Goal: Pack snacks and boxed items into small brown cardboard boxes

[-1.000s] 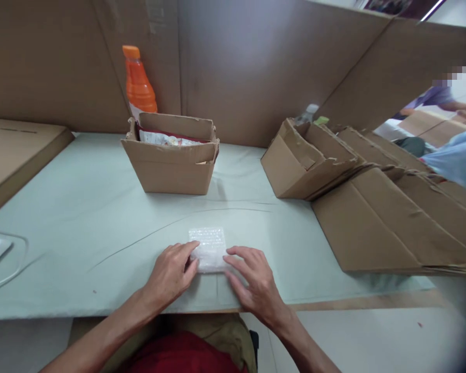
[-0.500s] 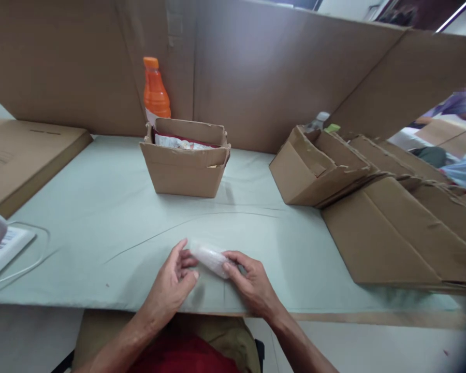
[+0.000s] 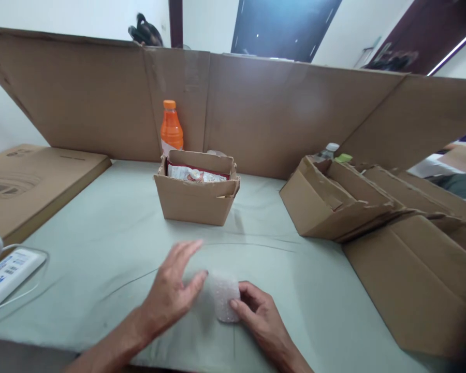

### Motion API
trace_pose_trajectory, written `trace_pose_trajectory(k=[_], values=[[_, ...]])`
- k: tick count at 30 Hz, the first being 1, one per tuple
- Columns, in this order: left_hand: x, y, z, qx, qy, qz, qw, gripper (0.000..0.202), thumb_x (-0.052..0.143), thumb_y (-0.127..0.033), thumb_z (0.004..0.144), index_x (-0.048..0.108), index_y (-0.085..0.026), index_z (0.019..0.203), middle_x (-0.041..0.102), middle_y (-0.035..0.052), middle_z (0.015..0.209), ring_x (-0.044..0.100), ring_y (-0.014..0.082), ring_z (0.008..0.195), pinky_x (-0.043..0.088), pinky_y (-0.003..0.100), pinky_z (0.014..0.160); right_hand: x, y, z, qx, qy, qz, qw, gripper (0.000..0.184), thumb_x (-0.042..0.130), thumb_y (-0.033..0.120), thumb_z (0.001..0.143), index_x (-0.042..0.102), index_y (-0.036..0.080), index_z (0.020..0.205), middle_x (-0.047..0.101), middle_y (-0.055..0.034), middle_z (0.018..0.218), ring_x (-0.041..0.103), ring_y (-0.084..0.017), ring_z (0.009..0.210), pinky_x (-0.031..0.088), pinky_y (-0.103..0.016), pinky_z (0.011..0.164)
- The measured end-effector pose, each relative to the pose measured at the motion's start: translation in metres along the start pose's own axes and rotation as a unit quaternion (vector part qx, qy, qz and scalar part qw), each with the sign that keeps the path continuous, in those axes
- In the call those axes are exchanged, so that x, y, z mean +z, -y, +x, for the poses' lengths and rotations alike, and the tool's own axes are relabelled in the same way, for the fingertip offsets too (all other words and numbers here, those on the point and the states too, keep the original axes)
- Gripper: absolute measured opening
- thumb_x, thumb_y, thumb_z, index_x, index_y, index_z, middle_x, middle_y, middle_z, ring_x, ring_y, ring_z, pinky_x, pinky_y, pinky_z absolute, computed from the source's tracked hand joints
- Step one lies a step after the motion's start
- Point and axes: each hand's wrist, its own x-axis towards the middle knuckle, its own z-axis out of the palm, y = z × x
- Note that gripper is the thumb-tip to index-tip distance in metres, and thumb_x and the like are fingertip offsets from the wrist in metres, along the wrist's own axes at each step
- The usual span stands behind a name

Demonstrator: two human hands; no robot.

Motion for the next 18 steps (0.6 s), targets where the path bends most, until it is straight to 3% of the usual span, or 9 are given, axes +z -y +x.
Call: trace_pose_trajectory(k=[3, 5, 7, 9, 11, 14, 18], values=[[-0.026, 0.007, 0.066, 0.12, -0.104, 0.136, 0.978, 0.044, 0.056, -0.018, 0.09, 0.058, -0.023, 0.133, 0.064, 0.0109, 0.132, 0.055, 0.0278, 0.132, 0.044, 0.05, 0.112, -0.005, -0.009, 0.003, -0.04, -0.056, -0.015, 0.998, 0.025, 0.065, 0.044, 0.087, 0.073, 0.02, 0.088, 0.069, -0.0061, 0.087, 0.065, -0.021, 0.081, 0.053, -0.03, 0.072], [-0.037, 0.016, 0.109, 0.142, -0.132, 0.197, 0.961, 0.047, 0.056, -0.016, 0.087, 0.057, -0.02, 0.134, 0.061, 0.0113, 0.136, 0.045, 0.0298, 0.141, 0.037, 0.052, 0.116, -0.007, -0.012, 0.001, -0.069, -0.093, -0.047, 0.992, 0.024, 0.066, 0.044, 0.086, 0.073, 0.021, 0.082, 0.067, -0.0057, 0.085, 0.064, -0.021, 0.079, 0.052, -0.029, 0.069], [-0.04, 0.027, 0.14, 0.131, -0.118, 0.23, 0.957, 0.039, 0.053, -0.013, 0.084, 0.063, -0.018, 0.122, 0.068, 0.0101, 0.122, 0.054, 0.0298, 0.132, 0.034, 0.053, 0.116, -0.01, -0.013, -0.001, -0.082, -0.123, -0.072, 0.986, 0.023, 0.067, 0.042, 0.087, 0.073, 0.021, 0.08, 0.066, -0.005, 0.08, 0.062, -0.02, 0.074, 0.05, -0.028, 0.066], [-0.04, 0.036, 0.155, 0.116, -0.093, 0.238, 0.96, 0.027, 0.05, -0.011, 0.082, 0.068, -0.02, 0.1, 0.073, 0.0061, 0.097, 0.066, 0.0259, 0.106, 0.036, 0.052, 0.114, -0.016, -0.011, -0.004, -0.09, -0.146, -0.09, 0.981, 0.023, 0.066, 0.042, 0.087, 0.074, 0.022, 0.08, 0.065, -0.0043, 0.076, 0.061, -0.019, 0.07, 0.05, -0.027, 0.062], [-0.04, 0.039, 0.152, 0.123, -0.076, 0.225, 0.964, 0.02, 0.049, -0.011, 0.081, 0.066, -0.022, 0.085, 0.071, 0.0029, 0.082, 0.067, 0.0222, 0.086, 0.038, 0.05, 0.112, -0.028, -0.005, -0.008, -0.102, -0.174, -0.105, 0.974, 0.024, 0.067, 0.042, 0.087, 0.073, 0.022, 0.076, 0.065, -0.0037, 0.073, 0.061, -0.019, 0.067, 0.049, -0.027, 0.06], [-0.047, 0.029, 0.121, 0.16, -0.057, 0.208, 0.963, 0.02, 0.047, -0.011, 0.083, 0.064, -0.022, 0.083, 0.072, 0.0018, 0.081, 0.065, 0.0204, 0.081, 0.038, 0.049, 0.112, -0.057, 0.021, -0.012, -0.129, -0.227, -0.127, 0.957, 0.021, 0.071, 0.043, 0.085, 0.074, 0.023, 0.078, 0.068, -0.0038, 0.076, 0.063, -0.02, 0.068, 0.051, -0.029, 0.061], [-0.065, -0.002, 0.059, 0.194, -0.026, 0.211, 0.958, 0.021, 0.047, -0.007, 0.088, 0.061, -0.023, 0.089, 0.073, 0.0009, 0.088, 0.067, 0.0184, 0.085, 0.033, 0.05, 0.115, -0.085, 0.089, -0.006, -0.223, -0.298, -0.156, 0.915, 0.023, 0.076, 0.044, 0.082, 0.077, 0.029, 0.099, 0.074, -0.0033, 0.087, 0.067, -0.02, 0.074, 0.054, -0.03, 0.065]])
